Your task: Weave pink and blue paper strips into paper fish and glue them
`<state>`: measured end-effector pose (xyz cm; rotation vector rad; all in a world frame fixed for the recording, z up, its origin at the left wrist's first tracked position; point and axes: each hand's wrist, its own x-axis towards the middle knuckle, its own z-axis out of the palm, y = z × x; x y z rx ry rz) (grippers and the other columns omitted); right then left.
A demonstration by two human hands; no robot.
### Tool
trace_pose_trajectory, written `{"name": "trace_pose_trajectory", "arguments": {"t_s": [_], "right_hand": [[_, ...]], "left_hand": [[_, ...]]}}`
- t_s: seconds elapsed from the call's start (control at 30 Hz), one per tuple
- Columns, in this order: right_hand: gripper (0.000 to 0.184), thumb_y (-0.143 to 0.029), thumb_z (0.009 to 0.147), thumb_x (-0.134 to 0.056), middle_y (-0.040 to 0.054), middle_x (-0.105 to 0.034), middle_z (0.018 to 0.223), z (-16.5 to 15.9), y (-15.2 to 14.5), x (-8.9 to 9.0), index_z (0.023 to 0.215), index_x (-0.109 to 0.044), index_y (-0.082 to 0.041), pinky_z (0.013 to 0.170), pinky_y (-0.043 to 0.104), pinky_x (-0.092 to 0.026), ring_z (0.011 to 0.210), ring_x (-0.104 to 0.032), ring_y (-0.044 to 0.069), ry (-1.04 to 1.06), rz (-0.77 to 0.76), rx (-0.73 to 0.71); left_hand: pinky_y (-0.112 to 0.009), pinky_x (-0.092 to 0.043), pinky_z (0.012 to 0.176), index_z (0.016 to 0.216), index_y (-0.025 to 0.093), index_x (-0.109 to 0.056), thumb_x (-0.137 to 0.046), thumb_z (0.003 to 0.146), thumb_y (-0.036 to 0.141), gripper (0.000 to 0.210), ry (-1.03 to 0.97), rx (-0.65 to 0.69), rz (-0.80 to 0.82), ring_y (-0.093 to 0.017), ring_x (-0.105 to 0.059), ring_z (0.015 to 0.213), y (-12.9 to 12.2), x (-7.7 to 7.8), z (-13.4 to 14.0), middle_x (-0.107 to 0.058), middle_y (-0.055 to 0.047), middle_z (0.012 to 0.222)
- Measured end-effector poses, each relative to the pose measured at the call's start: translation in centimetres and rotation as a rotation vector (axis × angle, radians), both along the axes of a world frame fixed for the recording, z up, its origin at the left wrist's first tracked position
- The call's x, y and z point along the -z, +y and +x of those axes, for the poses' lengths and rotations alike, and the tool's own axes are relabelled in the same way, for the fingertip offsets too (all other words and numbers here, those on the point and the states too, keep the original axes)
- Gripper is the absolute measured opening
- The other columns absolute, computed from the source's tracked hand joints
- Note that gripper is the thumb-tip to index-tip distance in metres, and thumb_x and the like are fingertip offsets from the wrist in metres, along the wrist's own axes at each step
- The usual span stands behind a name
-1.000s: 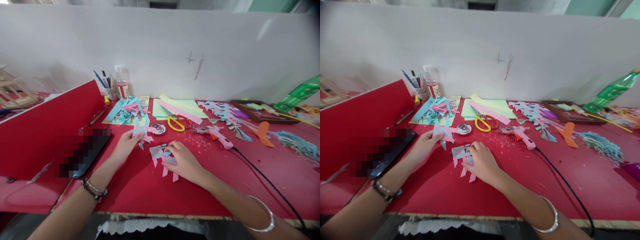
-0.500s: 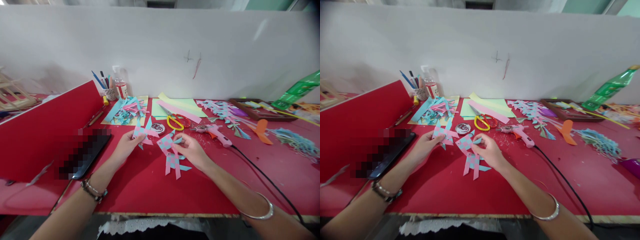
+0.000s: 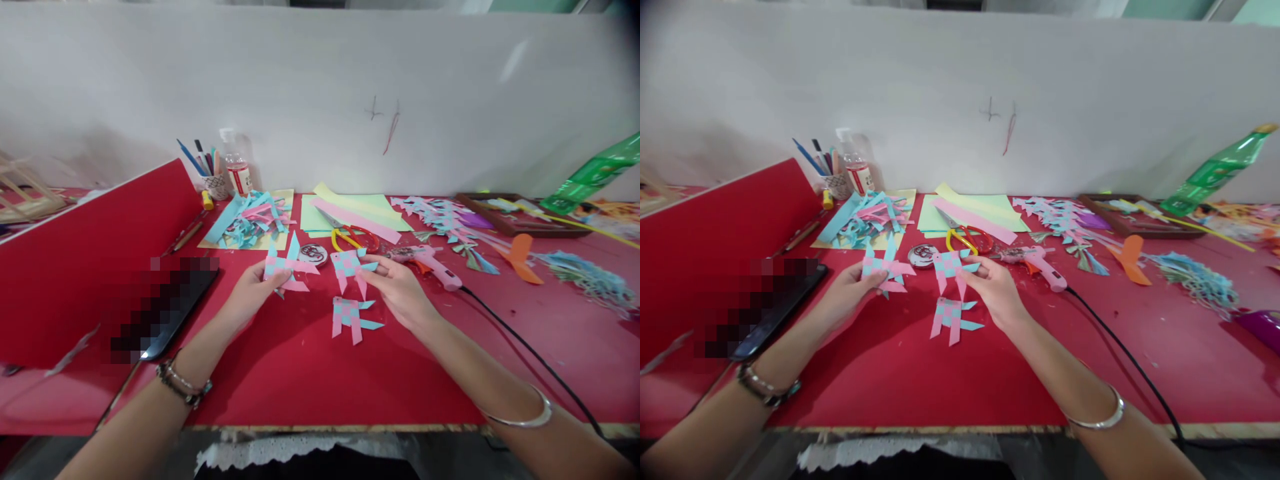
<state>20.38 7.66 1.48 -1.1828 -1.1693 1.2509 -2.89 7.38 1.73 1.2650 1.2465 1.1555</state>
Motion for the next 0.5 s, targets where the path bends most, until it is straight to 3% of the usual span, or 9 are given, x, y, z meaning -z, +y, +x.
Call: {"name": "trace_pose_trajectory", "arguments": {"t_s": [0.2,0.4,0.5], "right_hand": [[0.025,-0.03,0.061,-0.067,-0.0052,-0.053,0.065,0.06,0.09,-0.15,0.08,-0.054,-0.019,0.064,0.024,-0.043,0.064,-0.053,0.009,-0.005,0.126,0.029],[0.032,-0.029,0.065,-0.062,-0.0089,-0.044,0.057,0.4,0.31,-0.42,0.092,-0.048,-0.019,0.049,0.021,-0.04,0.045,-0.041,0.005,0.138,-0.163,-0.102],[0.031,-0.028,0.067,-0.059,-0.0084,-0.044,0.059,0.86,0.43,-0.42,0.094,-0.048,-0.019,0.045,0.021,-0.037,0.044,-0.042,0.005,-0.067,-0.087,-0.164]], "left_hand": [[-0.023,-0.043,0.055,0.067,0.017,-0.064,-0.07,0.056,0.038,0.025,-0.063,0.036,-0.005,-0.011,-0.053,0.054,-0.12,-0.39,-0.05,-0.062,0.0,0.062],[-0.024,-0.045,0.062,0.072,0.018,-0.066,-0.069,0.058,0.039,0.025,-0.069,0.039,-0.035,-0.013,-0.058,0.063,-0.08,-0.08,-0.21,-0.066,-0.001,0.072],[-0.023,-0.045,0.064,0.075,0.018,-0.066,-0.069,0.06,0.04,0.027,-0.069,0.057,-0.047,-0.013,-0.058,0.066,-0.05,0.06,-0.31,-0.067,-0.001,0.075]]}}
